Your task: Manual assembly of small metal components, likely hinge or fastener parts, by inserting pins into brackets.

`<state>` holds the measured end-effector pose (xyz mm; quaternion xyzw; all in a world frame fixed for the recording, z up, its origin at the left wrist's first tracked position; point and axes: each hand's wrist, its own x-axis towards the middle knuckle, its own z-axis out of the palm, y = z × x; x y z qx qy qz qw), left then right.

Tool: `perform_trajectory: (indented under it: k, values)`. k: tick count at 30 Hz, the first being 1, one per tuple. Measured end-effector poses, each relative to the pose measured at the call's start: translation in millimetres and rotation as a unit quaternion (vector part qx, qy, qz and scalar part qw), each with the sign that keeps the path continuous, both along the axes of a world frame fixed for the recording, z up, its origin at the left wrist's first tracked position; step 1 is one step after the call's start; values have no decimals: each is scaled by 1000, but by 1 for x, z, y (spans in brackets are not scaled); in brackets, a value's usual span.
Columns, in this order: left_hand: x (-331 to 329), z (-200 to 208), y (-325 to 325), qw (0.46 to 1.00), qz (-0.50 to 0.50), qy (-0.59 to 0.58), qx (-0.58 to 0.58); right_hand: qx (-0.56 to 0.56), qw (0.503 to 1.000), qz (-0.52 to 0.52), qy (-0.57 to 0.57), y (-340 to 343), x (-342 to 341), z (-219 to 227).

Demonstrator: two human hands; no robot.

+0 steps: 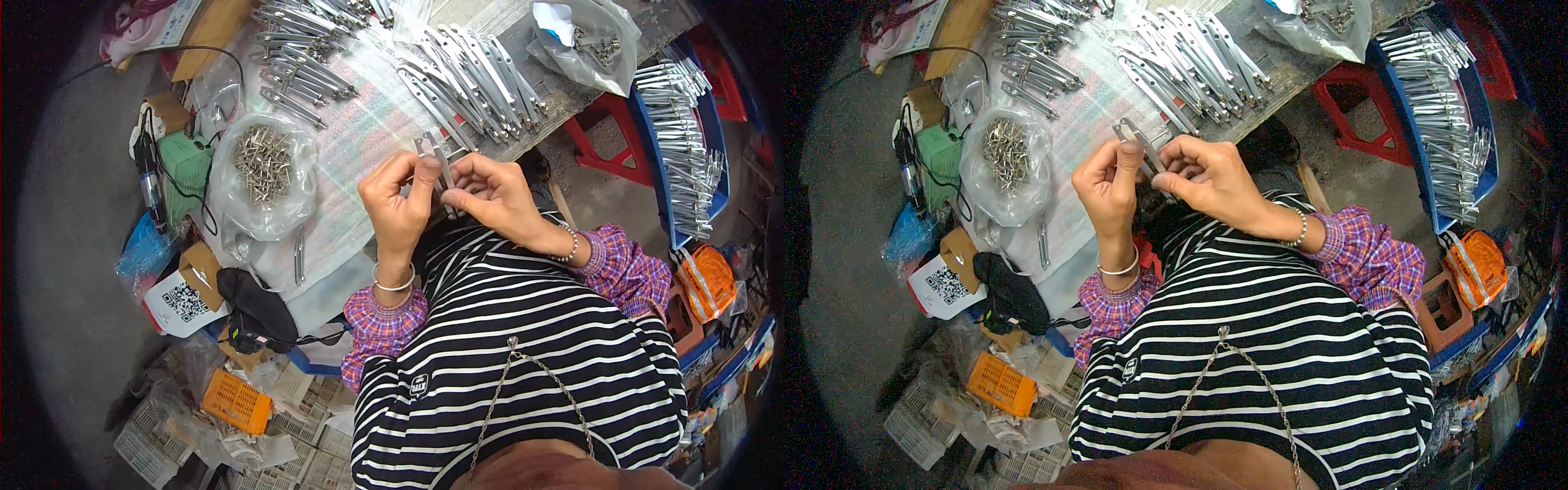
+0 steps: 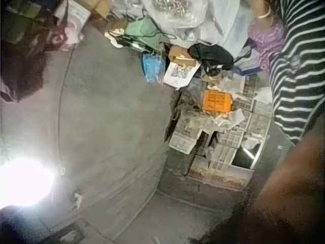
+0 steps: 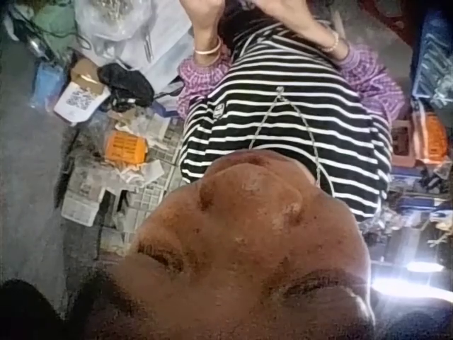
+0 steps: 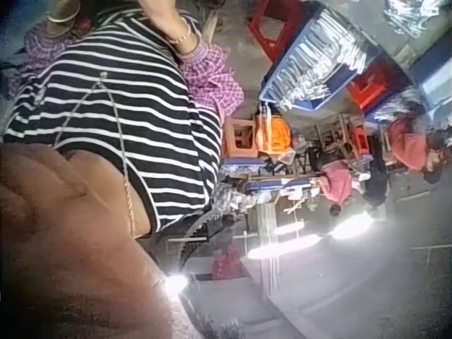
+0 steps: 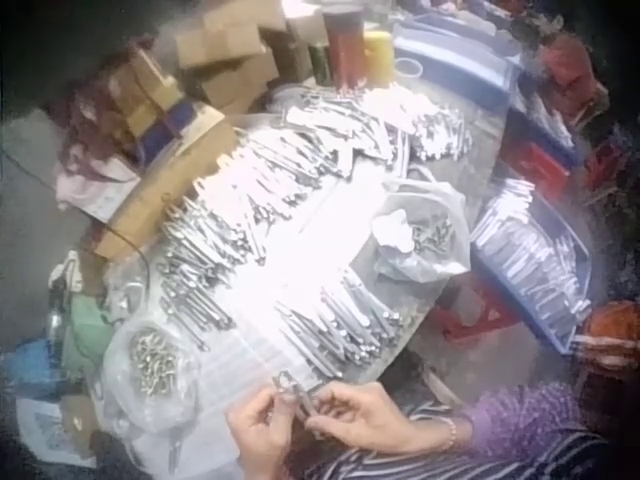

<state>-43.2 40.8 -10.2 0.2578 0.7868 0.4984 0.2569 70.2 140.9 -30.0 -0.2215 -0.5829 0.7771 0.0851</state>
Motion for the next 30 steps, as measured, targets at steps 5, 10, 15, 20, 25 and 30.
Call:
perform_trajectory:
  k: [5, 10, 15, 20, 25, 30]
  values:
    - [2, -2, 8, 993, -1, 12, 116, -11, 1000, 2, -4, 2, 0, -3]
    - [0, 0, -1, 994, -20, -91, 63, -31, 999, 9, 8, 2, 0, -2]
    - [8, 3, 2, 976, 51, -148, 148, -77, 997, -25, 6, -1, 1, -6]
    - [7, 6, 3, 981, 52, -124, 137, -130, 990, -46, 14, -5, 1, -6]
    - [8, 5, 5, 980, 53, -136, 134, -162, 985, -51, 11, -4, 1, -5]
    - [8, 5, 9, 977, 66, -138, 150, -144, 988, -41, 22, 0, 0, -6]
